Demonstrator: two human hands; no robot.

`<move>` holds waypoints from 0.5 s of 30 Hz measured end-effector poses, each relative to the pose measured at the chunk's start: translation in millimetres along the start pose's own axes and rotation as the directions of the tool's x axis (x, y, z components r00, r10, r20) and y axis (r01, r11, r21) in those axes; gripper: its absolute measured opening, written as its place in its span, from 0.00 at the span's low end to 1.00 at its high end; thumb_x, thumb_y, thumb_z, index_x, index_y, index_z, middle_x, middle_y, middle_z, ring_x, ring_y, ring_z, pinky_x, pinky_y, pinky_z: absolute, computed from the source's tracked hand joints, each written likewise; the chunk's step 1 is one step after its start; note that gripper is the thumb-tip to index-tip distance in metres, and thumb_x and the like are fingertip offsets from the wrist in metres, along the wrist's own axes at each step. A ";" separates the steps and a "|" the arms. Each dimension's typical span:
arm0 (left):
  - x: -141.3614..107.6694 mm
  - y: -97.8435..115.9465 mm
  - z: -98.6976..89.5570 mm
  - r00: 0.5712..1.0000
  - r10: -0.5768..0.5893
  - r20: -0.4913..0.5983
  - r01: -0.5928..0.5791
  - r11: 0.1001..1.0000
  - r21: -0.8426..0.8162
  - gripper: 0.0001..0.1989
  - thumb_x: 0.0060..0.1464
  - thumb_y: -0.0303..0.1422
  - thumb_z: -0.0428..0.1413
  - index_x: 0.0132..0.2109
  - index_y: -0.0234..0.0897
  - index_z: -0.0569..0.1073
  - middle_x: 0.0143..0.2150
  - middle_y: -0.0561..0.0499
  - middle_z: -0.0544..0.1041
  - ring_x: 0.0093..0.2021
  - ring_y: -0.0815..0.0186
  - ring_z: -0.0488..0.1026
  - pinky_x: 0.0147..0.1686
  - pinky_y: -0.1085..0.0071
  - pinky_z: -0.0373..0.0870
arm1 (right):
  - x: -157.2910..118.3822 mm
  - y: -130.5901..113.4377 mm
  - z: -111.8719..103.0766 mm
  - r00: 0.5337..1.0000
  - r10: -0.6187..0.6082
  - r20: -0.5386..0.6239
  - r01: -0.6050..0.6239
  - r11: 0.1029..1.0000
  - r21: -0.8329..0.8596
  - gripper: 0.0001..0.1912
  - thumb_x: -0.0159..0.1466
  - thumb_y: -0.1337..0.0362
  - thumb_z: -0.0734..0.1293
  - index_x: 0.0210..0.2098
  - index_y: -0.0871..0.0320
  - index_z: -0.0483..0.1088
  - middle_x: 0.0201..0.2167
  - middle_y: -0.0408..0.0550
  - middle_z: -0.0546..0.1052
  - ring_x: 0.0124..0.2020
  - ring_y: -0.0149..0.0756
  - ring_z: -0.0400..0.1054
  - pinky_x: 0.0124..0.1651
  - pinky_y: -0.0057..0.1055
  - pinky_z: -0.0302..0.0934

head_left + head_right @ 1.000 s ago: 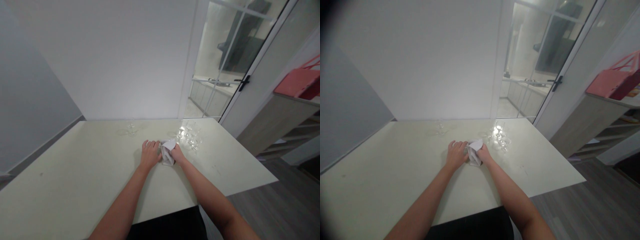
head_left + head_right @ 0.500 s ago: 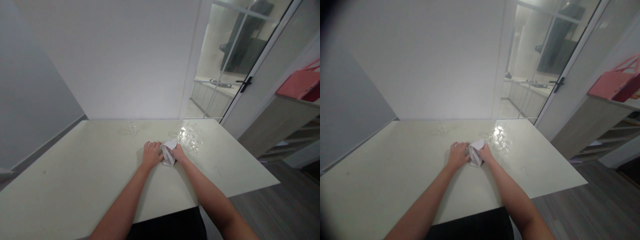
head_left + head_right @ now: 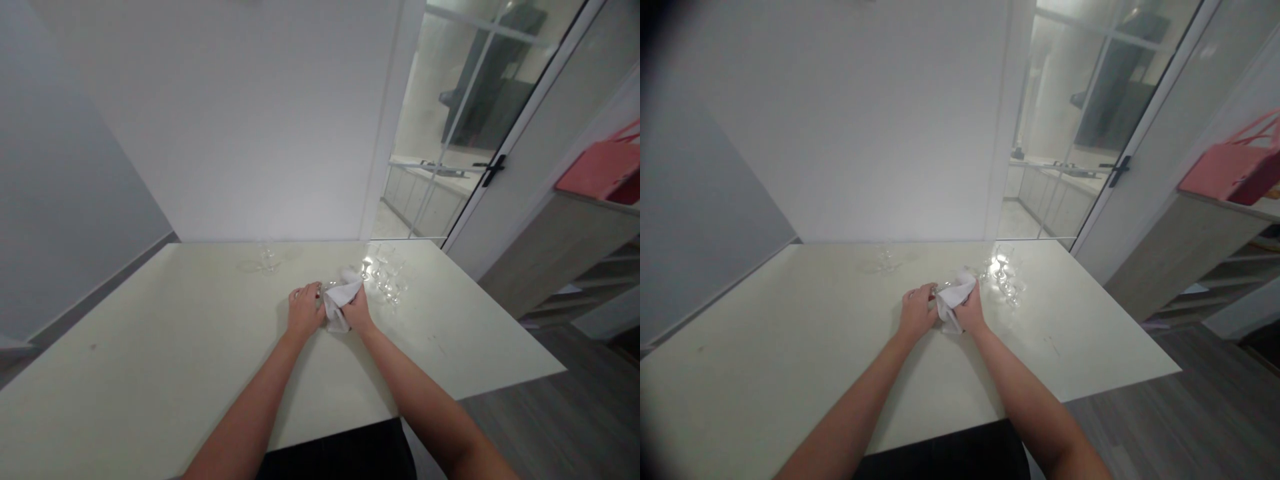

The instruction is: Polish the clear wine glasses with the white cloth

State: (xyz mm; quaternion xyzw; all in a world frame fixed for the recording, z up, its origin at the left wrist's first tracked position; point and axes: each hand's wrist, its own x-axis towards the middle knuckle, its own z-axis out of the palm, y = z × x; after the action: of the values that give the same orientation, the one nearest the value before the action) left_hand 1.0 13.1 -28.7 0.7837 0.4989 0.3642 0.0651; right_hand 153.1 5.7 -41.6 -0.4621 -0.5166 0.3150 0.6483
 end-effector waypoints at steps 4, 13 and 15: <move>0.6 2.5 5.7 0.979 -0.200 0.044 0.199 0.880 -0.432 0.20 0.57 0.42 0.46 0.54 0.39 0.61 0.29 0.53 0.73 0.30 0.64 0.72 0.36 0.67 0.65 | 0.5 1.3 -0.5 0.997 0.050 0.067 -0.052 0.998 0.026 0.27 0.49 0.64 0.70 0.47 0.58 0.61 0.42 0.49 0.72 0.41 0.36 0.65 0.48 0.35 0.61; 3.7 11.6 6.0 0.991 -0.075 0.111 0.130 0.732 -0.668 0.18 0.60 0.42 0.44 0.45 0.36 0.73 0.44 0.46 0.73 0.48 0.64 0.69 0.50 0.66 0.62 | -7.0 -6.1 15.5 0.965 0.007 0.261 -0.033 0.995 0.097 0.18 0.53 0.60 0.68 0.43 0.59 0.69 0.41 0.49 0.75 0.41 0.36 0.68 0.49 0.34 0.61; 3.4 11.6 3.6 0.997 -0.073 0.034 0.079 0.800 -0.595 0.17 0.59 0.41 0.46 0.46 0.37 0.73 0.45 0.45 0.72 0.49 0.63 0.68 0.52 0.64 0.62 | -5.6 -11.2 13.1 0.974 -0.002 0.228 -0.022 0.995 0.100 0.18 0.54 0.60 0.68 0.43 0.58 0.69 0.41 0.49 0.76 0.41 0.36 0.68 0.49 0.33 0.60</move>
State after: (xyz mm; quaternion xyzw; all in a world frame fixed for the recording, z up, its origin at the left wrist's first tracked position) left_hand 12.7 11.1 -24.1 0.7049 0.3900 0.4956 0.3246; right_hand 138.2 0.1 -32.9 -0.3919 -0.5685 0.3951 0.6059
